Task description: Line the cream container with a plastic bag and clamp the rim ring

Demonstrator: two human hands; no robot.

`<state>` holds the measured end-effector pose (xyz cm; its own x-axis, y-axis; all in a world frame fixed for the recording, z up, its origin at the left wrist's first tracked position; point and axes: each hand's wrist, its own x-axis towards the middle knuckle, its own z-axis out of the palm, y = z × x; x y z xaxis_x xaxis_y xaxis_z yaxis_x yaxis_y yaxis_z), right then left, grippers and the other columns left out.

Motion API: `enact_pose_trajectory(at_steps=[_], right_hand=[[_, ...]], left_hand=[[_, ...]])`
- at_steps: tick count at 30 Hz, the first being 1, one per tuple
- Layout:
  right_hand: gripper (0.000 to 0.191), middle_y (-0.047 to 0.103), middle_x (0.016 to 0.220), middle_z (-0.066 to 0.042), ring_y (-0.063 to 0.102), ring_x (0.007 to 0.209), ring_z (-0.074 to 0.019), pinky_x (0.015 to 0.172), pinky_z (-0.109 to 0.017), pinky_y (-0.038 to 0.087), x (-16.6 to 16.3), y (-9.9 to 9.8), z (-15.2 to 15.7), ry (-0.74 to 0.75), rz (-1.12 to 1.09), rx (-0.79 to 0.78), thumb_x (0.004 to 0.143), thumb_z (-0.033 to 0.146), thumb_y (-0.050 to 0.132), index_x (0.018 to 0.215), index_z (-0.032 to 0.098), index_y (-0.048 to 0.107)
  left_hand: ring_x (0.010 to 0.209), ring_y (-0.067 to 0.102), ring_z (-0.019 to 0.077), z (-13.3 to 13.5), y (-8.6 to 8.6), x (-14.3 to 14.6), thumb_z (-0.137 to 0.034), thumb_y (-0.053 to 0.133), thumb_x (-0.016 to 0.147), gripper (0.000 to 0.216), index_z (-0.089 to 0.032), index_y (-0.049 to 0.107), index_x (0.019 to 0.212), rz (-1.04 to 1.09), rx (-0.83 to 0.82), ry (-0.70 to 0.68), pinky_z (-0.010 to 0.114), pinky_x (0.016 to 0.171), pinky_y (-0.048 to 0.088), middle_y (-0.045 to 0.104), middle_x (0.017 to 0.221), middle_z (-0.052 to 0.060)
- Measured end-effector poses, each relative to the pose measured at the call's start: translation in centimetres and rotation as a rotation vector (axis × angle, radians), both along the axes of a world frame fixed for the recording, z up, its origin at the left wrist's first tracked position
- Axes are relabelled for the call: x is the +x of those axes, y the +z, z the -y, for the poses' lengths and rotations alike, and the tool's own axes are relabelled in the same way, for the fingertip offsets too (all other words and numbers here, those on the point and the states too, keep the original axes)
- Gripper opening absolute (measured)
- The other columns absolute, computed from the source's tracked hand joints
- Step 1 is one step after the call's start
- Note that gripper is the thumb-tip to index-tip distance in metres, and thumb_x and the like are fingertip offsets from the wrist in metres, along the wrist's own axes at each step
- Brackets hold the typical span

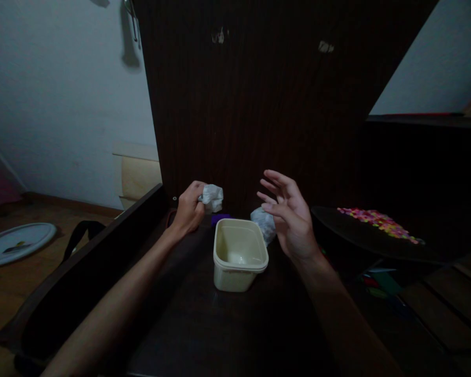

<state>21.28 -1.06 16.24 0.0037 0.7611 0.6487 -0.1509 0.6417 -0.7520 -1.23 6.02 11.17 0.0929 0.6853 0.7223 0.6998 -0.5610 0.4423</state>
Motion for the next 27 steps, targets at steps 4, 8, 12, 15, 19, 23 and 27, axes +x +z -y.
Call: enact_pose_trajectory(at_steps=[4, 8, 12, 15, 19, 23, 27], right_hand=[[0.031, 0.067, 0.117, -0.004, 0.063, 0.111, -0.0238, 0.086, -0.038, 0.055, 2.7, -0.3, 0.0, -0.099, -0.126, 0.004, 0.071, 0.022, 0.068, 0.101, 0.027, 0.070], [0.021, 0.069, 0.100, -0.003, 0.065, 0.092, -0.0182, 0.071, -0.029, 0.053, 5.1, -1.2, 0.1, -0.194, -0.210, -0.008, 0.068, 0.021, 0.071, 0.089, 0.024, 0.073], [0.009, 0.068, 0.089, -0.002, 0.063, 0.076, -0.0141, 0.063, -0.025, 0.049, 6.5, -3.0, -0.3, -0.275, -0.281, -0.088, 0.069, 0.024, 0.074, 0.077, 0.021, 0.071], [0.011, 0.068, 0.087, -0.002, 0.063, 0.073, -0.0130, 0.061, -0.023, 0.049, 7.2, -4.7, -0.5, -0.295, -0.276, -0.169, 0.067, 0.025, 0.077, 0.073, 0.020, 0.070], [0.015, 0.069, 0.083, -0.001, 0.063, 0.071, -0.0132, 0.061, -0.024, 0.050, 8.4, -6.7, -0.9, -0.320, -0.269, -0.243, 0.063, 0.027, 0.081, 0.073, 0.020, 0.071], [0.017, 0.069, 0.076, -0.002, 0.063, 0.068, -0.0152, 0.059, -0.025, 0.050, 9.6, -8.3, -1.5, -0.365, -0.242, -0.287, 0.062, 0.031, 0.080, 0.072, 0.020, 0.071], [0.020, 0.069, 0.073, -0.004, 0.064, 0.066, -0.0171, 0.057, -0.028, 0.050, 10.9, -10.7, -2.1, -0.417, -0.179, -0.346, 0.062, 0.035, 0.080, 0.071, 0.020, 0.071]], left_hand=[[0.080, 0.062, 0.0226, -2.0, -4.8, -3.6, -0.027, 0.045, 0.084, 0.020, -0.018, 0.061, 0.077, -0.080, -0.206, 0.106, 0.037, 0.081, 0.054, 0.063, 0.084, 0.006], [0.087, 0.063, 0.0285, -1.9, -9.1, -6.1, -0.055, 0.055, 0.081, 0.040, -0.016, 0.064, 0.087, -0.143, -0.340, 0.213, 0.043, 0.086, 0.054, 0.063, 0.090, 0.009], [0.102, 0.063, 0.0346, -1.8, -10.9, -7.6, -0.055, 0.066, 0.070, 0.044, -0.016, 0.064, 0.091, -0.240, -0.403, 0.236, 0.045, 0.095, 0.052, 0.064, 0.103, 0.014], [0.100, 0.065, 0.0331, -2.0, -11.1, -8.4, -0.051, 0.061, 0.075, 0.036, -0.018, 0.063, 0.088, -0.297, -0.432, 0.242, 0.043, 0.092, 0.053, 0.066, 0.101, 0.014], [0.097, 0.067, 0.0332, -1.7, -11.0, -9.5, -0.050, 0.057, 0.078, 0.034, -0.018, 0.063, 0.088, -0.345, -0.444, 0.263, 0.043, 0.090, 0.054, 0.067, 0.100, 0.015], [0.095, 0.067, 0.0325, -1.0, -11.0, -10.4, -0.046, 0.056, 0.079, 0.030, -0.018, 0.063, 0.087, -0.374, -0.436, 0.302, 0.042, 0.089, 0.054, 0.066, 0.098, 0.014], [0.095, 0.066, 0.0324, -0.4, -10.8, -11.2, -0.042, 0.057, 0.078, 0.025, -0.019, 0.062, 0.087, -0.381, -0.426, 0.335, 0.042, 0.088, 0.055, 0.066, 0.098, 0.014]])
